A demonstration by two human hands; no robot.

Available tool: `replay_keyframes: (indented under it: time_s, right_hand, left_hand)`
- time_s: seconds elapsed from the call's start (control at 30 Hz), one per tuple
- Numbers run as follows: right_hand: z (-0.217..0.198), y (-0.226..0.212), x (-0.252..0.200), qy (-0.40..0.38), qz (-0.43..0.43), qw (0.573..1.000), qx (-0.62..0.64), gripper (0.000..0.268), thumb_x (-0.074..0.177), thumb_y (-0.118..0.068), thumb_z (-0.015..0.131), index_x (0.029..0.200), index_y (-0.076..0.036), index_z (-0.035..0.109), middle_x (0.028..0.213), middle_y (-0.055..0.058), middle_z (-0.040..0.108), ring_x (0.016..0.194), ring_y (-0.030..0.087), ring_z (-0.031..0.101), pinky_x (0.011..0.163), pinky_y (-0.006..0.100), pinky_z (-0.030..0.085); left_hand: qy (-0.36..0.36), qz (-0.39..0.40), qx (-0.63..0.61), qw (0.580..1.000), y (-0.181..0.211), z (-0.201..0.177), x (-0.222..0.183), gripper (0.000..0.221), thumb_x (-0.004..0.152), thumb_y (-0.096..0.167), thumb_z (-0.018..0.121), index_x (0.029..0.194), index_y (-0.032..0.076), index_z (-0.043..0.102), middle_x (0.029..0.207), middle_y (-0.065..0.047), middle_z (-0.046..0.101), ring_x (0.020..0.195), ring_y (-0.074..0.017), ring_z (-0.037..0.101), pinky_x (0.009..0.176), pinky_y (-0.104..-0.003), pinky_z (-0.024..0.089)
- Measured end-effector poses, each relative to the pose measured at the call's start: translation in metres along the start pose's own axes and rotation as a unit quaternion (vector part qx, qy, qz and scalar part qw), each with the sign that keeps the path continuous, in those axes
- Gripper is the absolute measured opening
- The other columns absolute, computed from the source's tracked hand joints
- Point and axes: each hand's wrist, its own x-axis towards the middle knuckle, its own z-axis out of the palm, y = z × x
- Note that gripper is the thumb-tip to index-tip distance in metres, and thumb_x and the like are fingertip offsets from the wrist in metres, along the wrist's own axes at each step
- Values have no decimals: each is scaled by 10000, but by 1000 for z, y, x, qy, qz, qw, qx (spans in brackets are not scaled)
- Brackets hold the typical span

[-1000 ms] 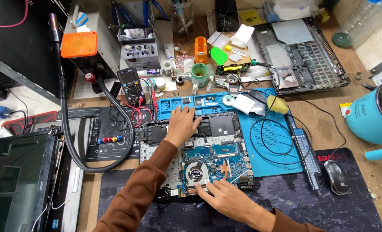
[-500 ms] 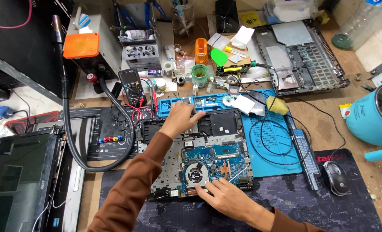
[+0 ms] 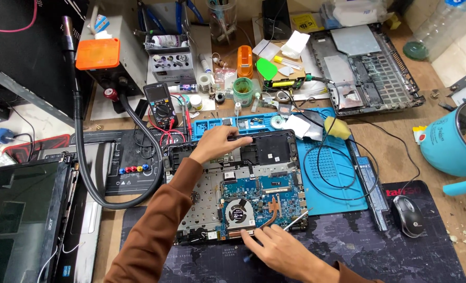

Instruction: Disassembling and inspecting the internal components of a laptop on a repair bench

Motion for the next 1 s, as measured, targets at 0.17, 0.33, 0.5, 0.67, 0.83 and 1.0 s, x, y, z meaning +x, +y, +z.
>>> replay_keyframes:
  time_s: [0.17,0.33,0.5,0.67,0.83,1.0]
  right_hand:
    - [2,-12,-8,64,31,997,13,446,1061,-283,648,1378,29,606,678,18,560,513,169,525,447,352,416]
    - [5,-14,-12,104,51,991,63,339,1062,-277,636,1248,4,672,767,48,615,522,208,585,462,361,453]
    - [-13,-14,2,87,160,966,184,469,1039,-362,593,1410,-75,568,942,70,630,538,307,653,379,469,508]
    - [-72,-11,25,-111,356,812,448,529,1013,-464,510,1468,-202,447,1509,-6,538,1288,275,603,883,489,537]
    - [-89,-9,25,-79,388,735,551,685,961,-523,543,1523,-151,423,1573,36,521,1447,219,500,1124,436,426]
    - [-91,6,21,-4,421,713,560,572,925,-501,534,1407,-196,574,1447,10,666,660,68,678,760,240,633]
  left_hand:
    - [-18,-36,-31,999,-12,-3,3,550,851,749,548,717,215,569,590,84,375,517,-79,311,551,-262,211]
    - [-3,-71,-128,989,-22,-25,-8,476,874,665,601,729,215,549,655,76,514,548,-76,416,569,-248,293]
    - [44,-50,-222,973,-19,-52,-25,466,922,550,660,664,215,464,618,73,420,547,-78,370,641,-269,310]
    - [54,-65,-266,960,-16,-70,-36,402,951,464,678,695,198,518,657,72,509,557,-62,407,669,-246,372]
    - [74,-74,-285,953,-14,-80,-47,346,972,410,675,735,182,566,666,58,539,538,-51,398,571,-224,325]
    - [137,-72,-331,931,-7,-81,-61,420,997,318,681,685,194,430,674,64,426,607,-59,356,627,-221,281]
